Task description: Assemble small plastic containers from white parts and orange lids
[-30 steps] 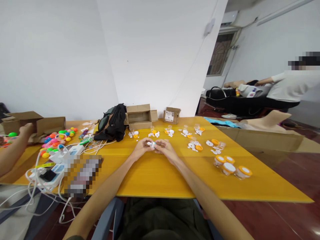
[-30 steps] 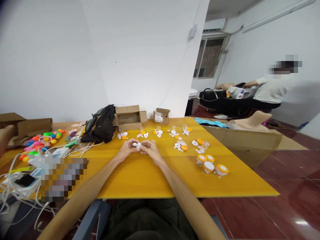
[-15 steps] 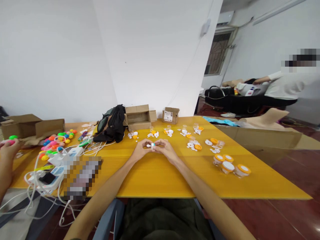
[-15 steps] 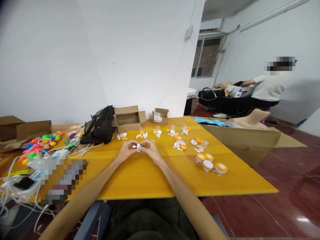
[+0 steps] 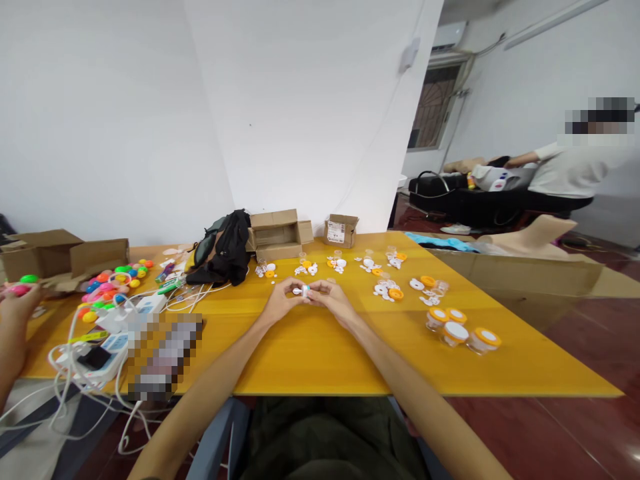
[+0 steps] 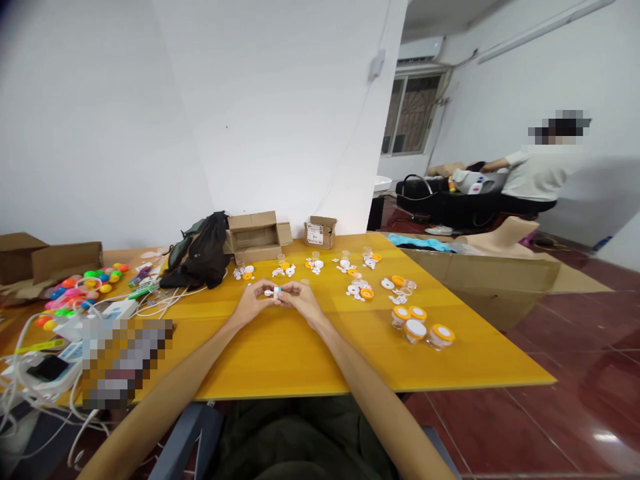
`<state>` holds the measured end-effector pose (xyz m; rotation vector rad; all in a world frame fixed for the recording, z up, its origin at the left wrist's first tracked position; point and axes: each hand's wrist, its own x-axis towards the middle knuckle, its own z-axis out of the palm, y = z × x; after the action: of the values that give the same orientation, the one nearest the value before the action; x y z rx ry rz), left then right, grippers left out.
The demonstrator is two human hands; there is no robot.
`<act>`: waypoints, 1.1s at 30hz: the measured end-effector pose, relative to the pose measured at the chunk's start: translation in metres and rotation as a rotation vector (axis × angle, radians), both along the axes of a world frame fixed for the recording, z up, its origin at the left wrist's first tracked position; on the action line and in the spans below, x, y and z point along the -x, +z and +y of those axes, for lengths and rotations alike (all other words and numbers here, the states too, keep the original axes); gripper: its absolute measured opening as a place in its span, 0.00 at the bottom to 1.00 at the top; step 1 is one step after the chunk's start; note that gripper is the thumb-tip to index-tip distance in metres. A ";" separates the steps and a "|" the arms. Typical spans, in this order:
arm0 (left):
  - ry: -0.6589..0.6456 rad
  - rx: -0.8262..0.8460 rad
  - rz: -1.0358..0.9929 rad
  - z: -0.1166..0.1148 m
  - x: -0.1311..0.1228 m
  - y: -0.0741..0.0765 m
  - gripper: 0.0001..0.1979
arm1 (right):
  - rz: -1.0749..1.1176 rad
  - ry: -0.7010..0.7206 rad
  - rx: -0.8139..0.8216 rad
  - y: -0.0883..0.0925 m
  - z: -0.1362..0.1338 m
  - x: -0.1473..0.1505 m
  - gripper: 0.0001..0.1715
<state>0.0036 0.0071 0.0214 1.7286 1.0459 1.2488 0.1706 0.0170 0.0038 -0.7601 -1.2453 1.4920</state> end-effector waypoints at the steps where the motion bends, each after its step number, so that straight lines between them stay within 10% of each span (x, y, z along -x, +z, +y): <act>1: 0.003 0.001 0.001 0.000 0.000 0.000 0.14 | 0.001 -0.001 0.006 0.000 0.000 0.000 0.23; 33: 0.137 -0.336 0.112 0.002 -0.004 -0.008 0.10 | 0.067 -0.042 -0.015 -0.002 -0.001 0.005 0.23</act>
<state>0.0076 0.0090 0.0133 2.0277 1.0807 1.4963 0.1661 0.0163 0.0021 -0.7163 -1.1819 1.4616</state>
